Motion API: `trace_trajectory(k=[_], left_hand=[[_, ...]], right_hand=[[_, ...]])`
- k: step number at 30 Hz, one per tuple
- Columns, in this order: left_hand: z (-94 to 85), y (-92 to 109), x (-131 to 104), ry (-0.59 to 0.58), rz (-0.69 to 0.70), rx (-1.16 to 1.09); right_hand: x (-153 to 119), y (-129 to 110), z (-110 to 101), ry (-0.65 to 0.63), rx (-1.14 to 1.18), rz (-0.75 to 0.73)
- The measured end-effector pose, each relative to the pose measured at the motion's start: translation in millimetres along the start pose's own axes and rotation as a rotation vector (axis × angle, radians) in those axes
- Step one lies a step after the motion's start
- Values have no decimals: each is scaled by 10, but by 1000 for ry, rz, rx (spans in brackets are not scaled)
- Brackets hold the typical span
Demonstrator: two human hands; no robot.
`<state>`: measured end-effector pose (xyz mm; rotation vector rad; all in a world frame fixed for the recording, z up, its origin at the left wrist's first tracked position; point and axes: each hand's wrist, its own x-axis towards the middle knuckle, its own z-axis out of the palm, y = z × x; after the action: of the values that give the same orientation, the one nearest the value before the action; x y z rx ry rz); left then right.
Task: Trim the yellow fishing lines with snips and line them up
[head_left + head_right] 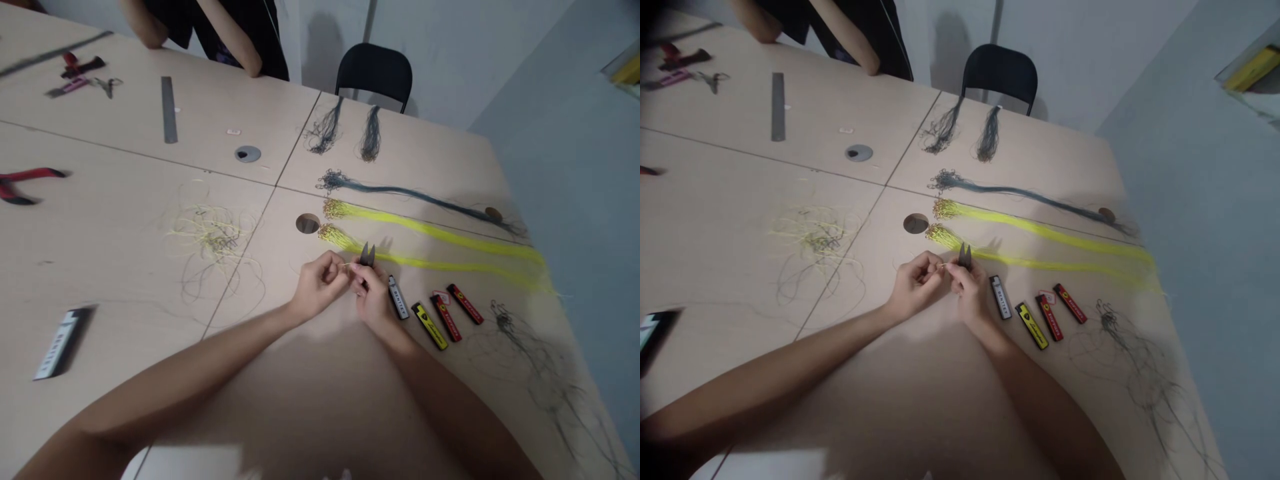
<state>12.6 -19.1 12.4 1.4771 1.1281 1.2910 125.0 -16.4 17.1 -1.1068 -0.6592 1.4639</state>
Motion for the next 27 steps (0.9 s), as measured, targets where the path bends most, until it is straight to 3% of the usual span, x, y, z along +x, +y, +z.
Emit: trace_trajectory(k=[7, 14, 18, 23, 27], left_hand=[[-22, -3, 63, 70, -123, -77], [-62, 7, 101, 134, -158, -99], [-77, -9, 99, 143, -153, -90], [-69, -45, 85, 114, -149, -93], [-60, -55, 121, 137, -171, -128]], right_hand=[[-21, -242, 29, -125, 217, 133], [-188, -997, -6, -159, 422, 179], [-382, -1468, -161, -121, 429, 138], [-681, -1876, -338, -42, 401, 25], [-869, -2097, -537, 138, 528, -113]])
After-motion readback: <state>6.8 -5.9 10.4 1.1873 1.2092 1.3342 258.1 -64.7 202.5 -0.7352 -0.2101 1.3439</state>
